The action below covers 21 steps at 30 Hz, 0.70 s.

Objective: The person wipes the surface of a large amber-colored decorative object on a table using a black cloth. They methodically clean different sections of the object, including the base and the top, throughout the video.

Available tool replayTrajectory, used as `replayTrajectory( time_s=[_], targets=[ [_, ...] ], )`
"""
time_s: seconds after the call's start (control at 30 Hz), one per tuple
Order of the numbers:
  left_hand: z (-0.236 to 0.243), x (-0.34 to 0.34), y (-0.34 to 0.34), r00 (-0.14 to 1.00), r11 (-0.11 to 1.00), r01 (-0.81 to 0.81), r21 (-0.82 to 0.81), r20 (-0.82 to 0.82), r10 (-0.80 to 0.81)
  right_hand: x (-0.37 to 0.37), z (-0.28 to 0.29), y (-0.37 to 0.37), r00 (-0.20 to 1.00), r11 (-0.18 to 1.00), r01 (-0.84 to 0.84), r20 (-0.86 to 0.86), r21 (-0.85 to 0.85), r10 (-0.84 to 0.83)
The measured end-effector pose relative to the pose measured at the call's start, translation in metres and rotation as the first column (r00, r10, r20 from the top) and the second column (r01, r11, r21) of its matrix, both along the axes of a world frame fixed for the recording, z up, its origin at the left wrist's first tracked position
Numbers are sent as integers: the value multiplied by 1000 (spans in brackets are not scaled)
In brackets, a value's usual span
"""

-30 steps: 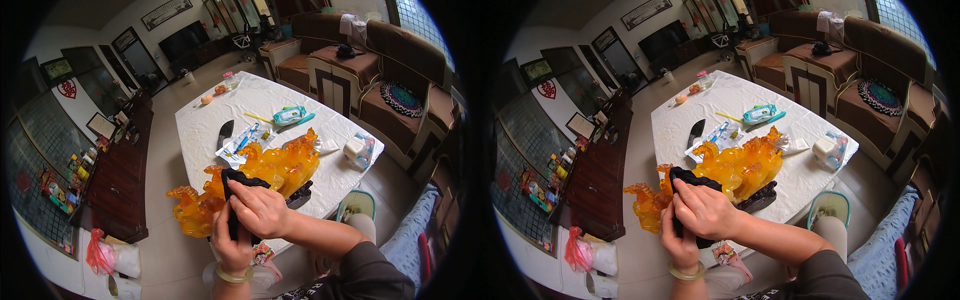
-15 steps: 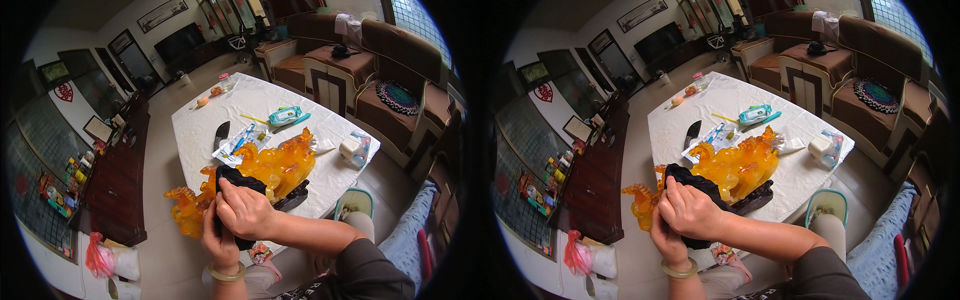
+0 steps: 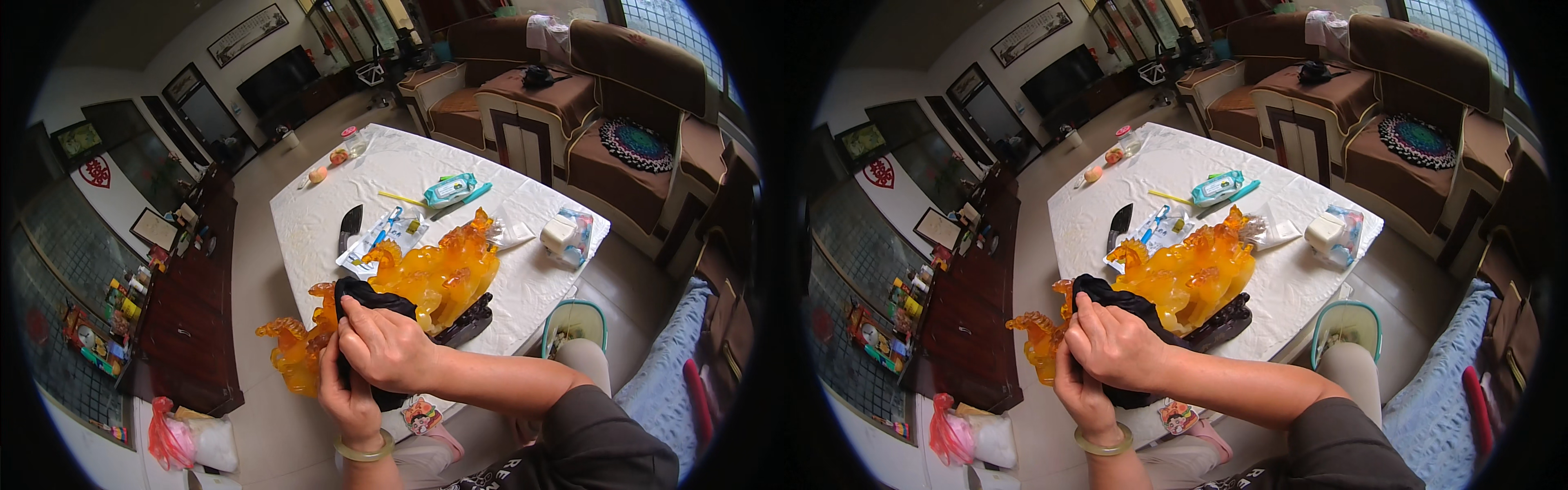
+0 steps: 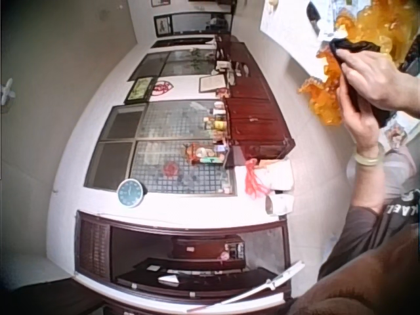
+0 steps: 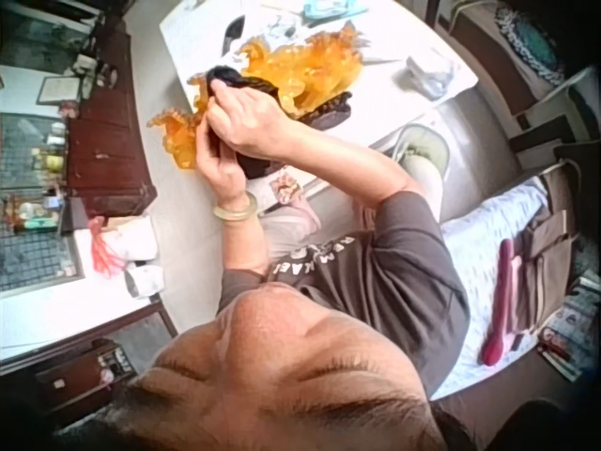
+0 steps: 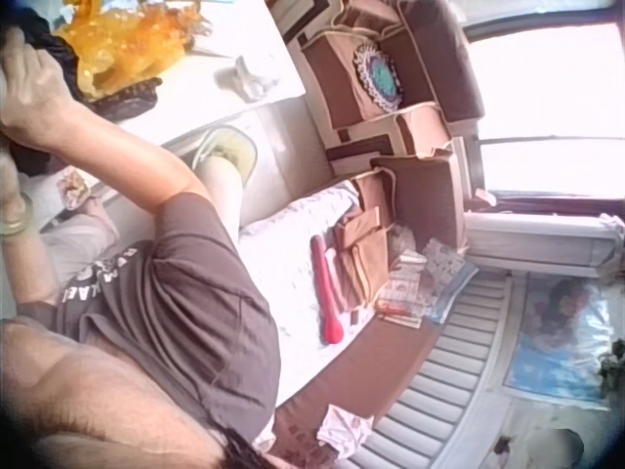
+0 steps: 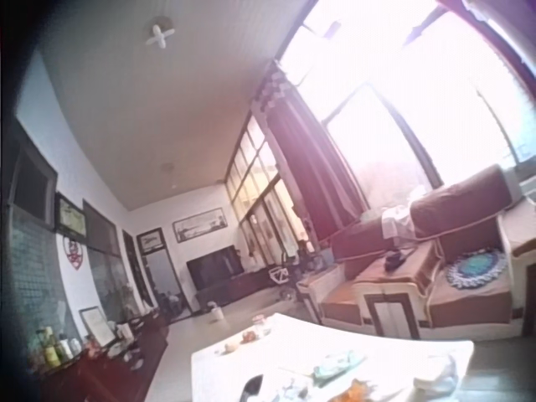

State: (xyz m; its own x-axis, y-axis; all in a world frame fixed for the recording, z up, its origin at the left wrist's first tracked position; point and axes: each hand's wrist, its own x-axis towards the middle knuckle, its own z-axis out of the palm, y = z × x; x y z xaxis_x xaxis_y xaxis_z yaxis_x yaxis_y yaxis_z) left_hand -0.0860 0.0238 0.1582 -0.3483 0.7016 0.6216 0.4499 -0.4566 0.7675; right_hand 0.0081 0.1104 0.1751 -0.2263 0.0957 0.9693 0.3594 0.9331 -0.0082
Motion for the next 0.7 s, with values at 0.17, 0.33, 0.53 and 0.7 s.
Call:
replayTrajectory(
  time_s=[0.17, 0.33, 0.53, 0.7],
  targets=[
    [-5, 6, -5, 1000, 999, -31, 36, 4, 31, 3, -9, -6, 1000, 1000, -20, -4, 10, 20],
    [-1, 5, -4, 1000, 1000, -5, -28, -27, 4, 3, -8, 0, 1000, 1000, -3, -30, 2, 3],
    [4, 5, -2, 1000, 999, -3, -52, -31, 2, 7, -4, 0, 998, 998, -40, -47, -53, 38],
    [6, 20, -27, 994, 999, -43, -18, -104, 41, 27, -7, -14, 977, 986, -159, -136, 43, 163]
  ],
)
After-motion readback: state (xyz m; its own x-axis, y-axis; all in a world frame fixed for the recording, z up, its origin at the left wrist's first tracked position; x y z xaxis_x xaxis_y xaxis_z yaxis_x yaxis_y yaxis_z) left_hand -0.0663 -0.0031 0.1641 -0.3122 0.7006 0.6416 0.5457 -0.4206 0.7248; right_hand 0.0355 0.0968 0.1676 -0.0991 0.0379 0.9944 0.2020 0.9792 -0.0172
